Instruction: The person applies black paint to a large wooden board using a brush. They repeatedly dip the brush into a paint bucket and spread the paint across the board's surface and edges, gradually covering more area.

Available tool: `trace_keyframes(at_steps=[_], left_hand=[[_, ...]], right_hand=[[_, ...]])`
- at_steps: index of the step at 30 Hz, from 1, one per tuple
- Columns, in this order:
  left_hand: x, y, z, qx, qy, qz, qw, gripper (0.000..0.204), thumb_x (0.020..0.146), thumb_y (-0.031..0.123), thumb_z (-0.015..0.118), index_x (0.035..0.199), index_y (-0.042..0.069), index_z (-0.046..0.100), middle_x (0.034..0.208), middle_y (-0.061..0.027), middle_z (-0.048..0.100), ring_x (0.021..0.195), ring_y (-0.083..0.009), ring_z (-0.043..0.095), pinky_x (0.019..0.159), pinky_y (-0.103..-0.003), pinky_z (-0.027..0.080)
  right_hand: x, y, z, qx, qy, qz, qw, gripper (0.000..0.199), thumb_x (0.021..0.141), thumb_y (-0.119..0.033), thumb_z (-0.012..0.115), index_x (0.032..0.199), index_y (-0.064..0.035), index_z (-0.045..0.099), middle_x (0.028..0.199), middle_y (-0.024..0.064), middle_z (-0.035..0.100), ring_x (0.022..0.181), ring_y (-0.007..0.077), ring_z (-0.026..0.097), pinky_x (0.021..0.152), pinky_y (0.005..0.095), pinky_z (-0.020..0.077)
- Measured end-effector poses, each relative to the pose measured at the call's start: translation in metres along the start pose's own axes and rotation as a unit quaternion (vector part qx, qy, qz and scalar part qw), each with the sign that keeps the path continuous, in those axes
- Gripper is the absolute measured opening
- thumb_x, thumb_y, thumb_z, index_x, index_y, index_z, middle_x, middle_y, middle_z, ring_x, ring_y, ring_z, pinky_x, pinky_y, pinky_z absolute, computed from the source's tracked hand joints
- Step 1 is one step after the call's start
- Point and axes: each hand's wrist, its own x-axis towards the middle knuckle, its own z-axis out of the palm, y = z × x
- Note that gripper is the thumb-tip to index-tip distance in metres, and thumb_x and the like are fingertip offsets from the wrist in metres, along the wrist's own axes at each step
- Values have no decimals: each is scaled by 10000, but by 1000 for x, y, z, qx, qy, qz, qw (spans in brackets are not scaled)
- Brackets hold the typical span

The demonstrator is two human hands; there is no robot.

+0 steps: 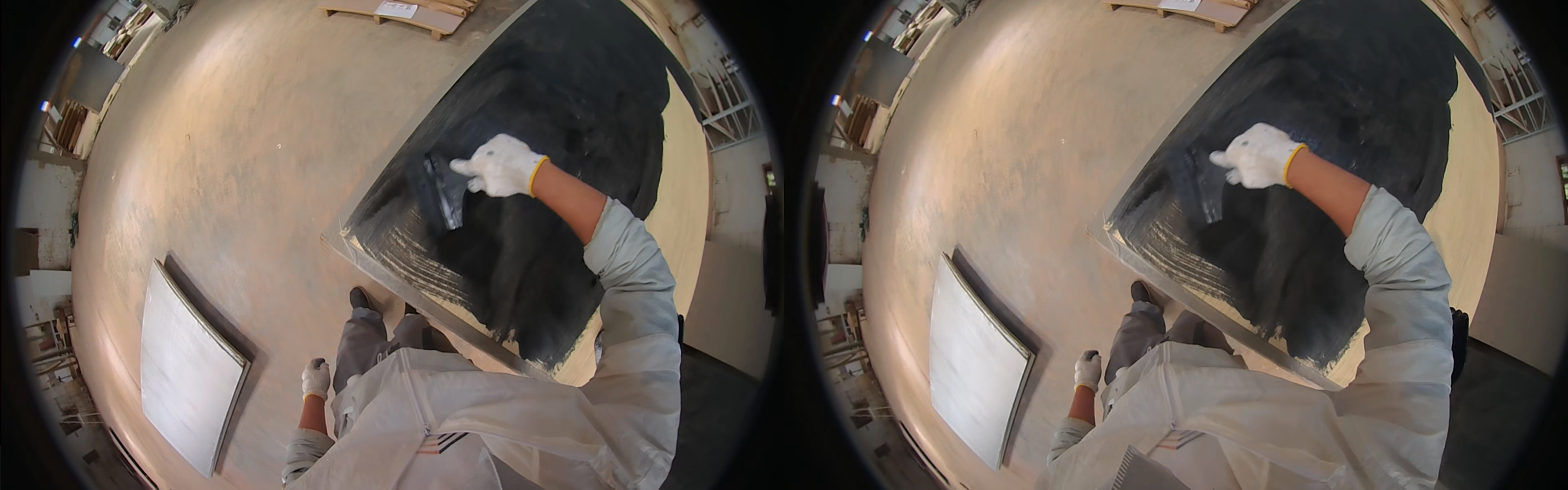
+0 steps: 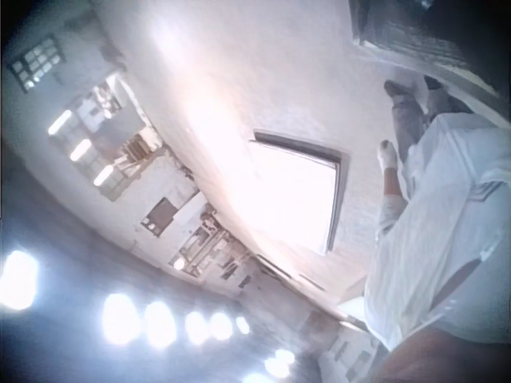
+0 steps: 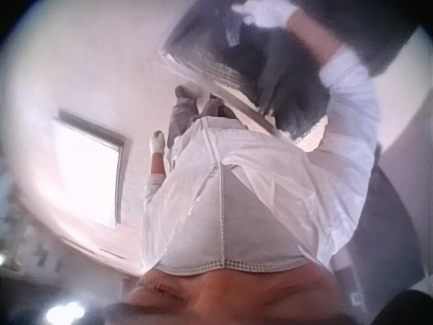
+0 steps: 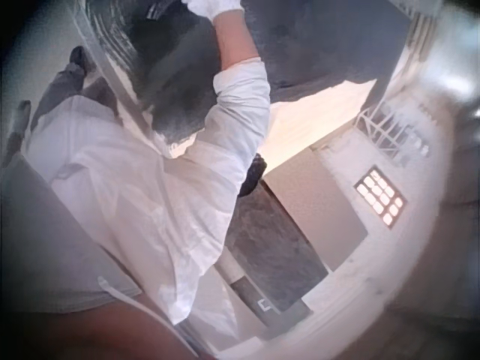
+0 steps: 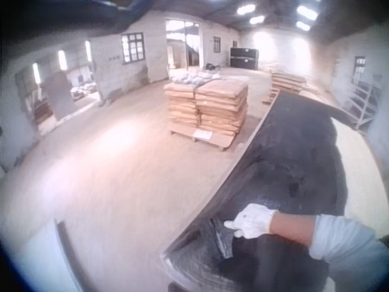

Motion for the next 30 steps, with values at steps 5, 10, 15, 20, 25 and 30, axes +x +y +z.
trace_keyframes(at_steps=[5, 10, 15, 20, 25, 30], left_hand=[[-18, -26, 28, -138, 24, -31, 990, 315, 975, 197, 672, 1225, 37, 778, 1166, -205, 800, 1113, -341, 769, 970, -419, 596], [-49, -52, 49, -136, 47, -49, 988, 303, 975, 193, 670, 1209, 34, 778, 1142, -198, 803, 1077, -342, 774, 961, -416, 598], [-72, -70, 69, -121, 50, -89, 987, 291, 974, 209, 675, 1188, 48, 789, 1151, -196, 801, 1093, -351, 770, 964, -430, 598], [-78, -97, 92, -213, 82, -96, 969, 290, 970, 217, 690, 1185, 51, 793, 1152, -192, 803, 1084, -342, 774, 964, -429, 598], [-102, -114, 117, -210, 92, -96, 969, 283, 973, 189, 688, 1191, 36, 783, 1128, -190, 806, 1057, -312, 781, 943, -403, 602], [-136, -125, 137, -309, 88, -153, 934, 286, 977, 177, 682, 1191, 12, 777, 1115, -189, 805, 1031, -290, 781, 926, -386, 604]], right_hand=[[-21, -80, 17, -47, -40, -148, 987, 458, 957, -362, 733, 1384, -204, 688, 889, 124, 776, 891, 343, 763, 774, 489, 590], [-2, -70, 15, -97, -8, -150, 984, 528, 919, -360, 741, 1438, -264, 705, 872, 80, 776, 861, 316, 766, 759, 486, 588], [71, -119, -31, -129, 1, -142, 981, 448, 917, -320, 699, 1356, -243, 739, 964, 114, 792, 924, 338, 777, 787, 504, 598], [61, -132, -45, -169, -53, -133, 975, 496, 909, -349, 724, 1395, -254, 741, 1037, 109, 803, 984, 344, 769, 856, 489, 598], [73, -137, -52, -165, -38, -88, 982, 507, 915, -367, 739, 1411, -263, 741, 1137, 103, 803, 1050, 336, 760, 896, 479, 593], [54, -150, -50, -206, -63, -93, 972, 506, 959, -376, 679, 1448, -250, 708, 1190, 114, 794, 1087, 340, 759, 926, 476, 598]])
